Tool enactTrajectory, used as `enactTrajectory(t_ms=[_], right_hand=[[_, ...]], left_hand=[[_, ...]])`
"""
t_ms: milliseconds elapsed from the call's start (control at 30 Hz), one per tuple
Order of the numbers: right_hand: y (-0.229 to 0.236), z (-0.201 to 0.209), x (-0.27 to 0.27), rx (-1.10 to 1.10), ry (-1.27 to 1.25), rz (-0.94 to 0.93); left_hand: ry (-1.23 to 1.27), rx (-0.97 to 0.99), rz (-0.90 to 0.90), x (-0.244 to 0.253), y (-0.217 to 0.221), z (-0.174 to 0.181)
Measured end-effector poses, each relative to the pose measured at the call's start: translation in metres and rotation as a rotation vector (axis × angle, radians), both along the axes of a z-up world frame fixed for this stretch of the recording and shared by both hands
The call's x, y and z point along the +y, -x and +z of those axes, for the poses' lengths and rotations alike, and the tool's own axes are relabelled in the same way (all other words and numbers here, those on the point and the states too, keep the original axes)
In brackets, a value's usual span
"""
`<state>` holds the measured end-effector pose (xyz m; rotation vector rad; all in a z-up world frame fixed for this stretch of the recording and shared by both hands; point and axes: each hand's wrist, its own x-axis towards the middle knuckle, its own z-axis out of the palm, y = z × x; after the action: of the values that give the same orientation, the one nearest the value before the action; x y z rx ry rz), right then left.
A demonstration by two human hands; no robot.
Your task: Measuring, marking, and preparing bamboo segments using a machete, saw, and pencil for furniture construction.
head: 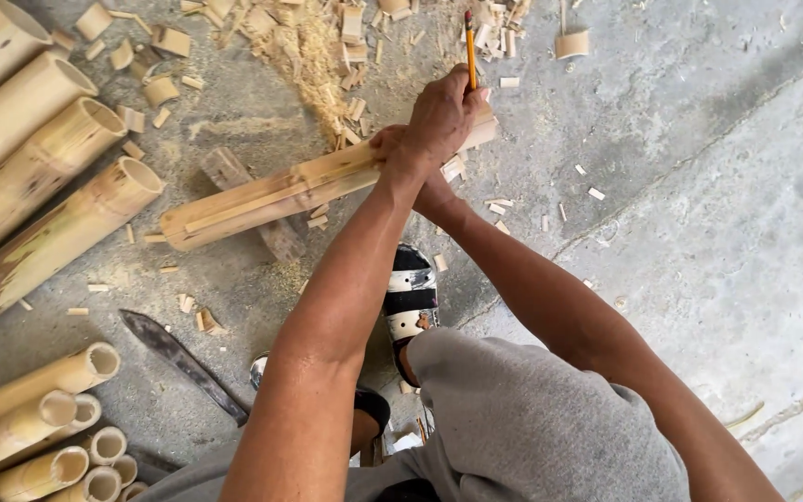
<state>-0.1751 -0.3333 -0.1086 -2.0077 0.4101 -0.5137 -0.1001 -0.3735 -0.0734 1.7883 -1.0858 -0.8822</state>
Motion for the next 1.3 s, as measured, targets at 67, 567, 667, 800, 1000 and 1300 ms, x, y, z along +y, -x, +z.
enactTrajectory(t_ms=[67, 567, 667, 800, 1000, 1300], right_hand=[[0.002, 0.001, 0.002, -0.074, -0.07, 0.028], [0.001, 0.004, 0.004, 0.006, -0.057, 0.04], [0.002, 0.011, 0.005, -0.014, -0.089, 0.041], [0.001, 0.008, 0.003, 0.004, -0.06, 0.042], [-0.001, 0.01, 0.001, -0.024, 0.053, 0.053], [0.001, -0.042, 0.007, 0.0, -0.003, 0.035]], left_hand=[[-0.013, -0.124, -0.042, -0.004, -0.001, -0.009], [-0.009, -0.23, -0.218, -0.01, 0.007, -0.05], [-0.012, -0.234, -0.229, -0.009, 0.005, -0.049], [0.146, -0.394, -0.174, -0.011, 0.005, -0.041], [0.037, -0.15, -0.21, -0.009, 0.006, -0.039], [0.106, -0.601, -0.225, -0.002, -0.008, -0.006]])
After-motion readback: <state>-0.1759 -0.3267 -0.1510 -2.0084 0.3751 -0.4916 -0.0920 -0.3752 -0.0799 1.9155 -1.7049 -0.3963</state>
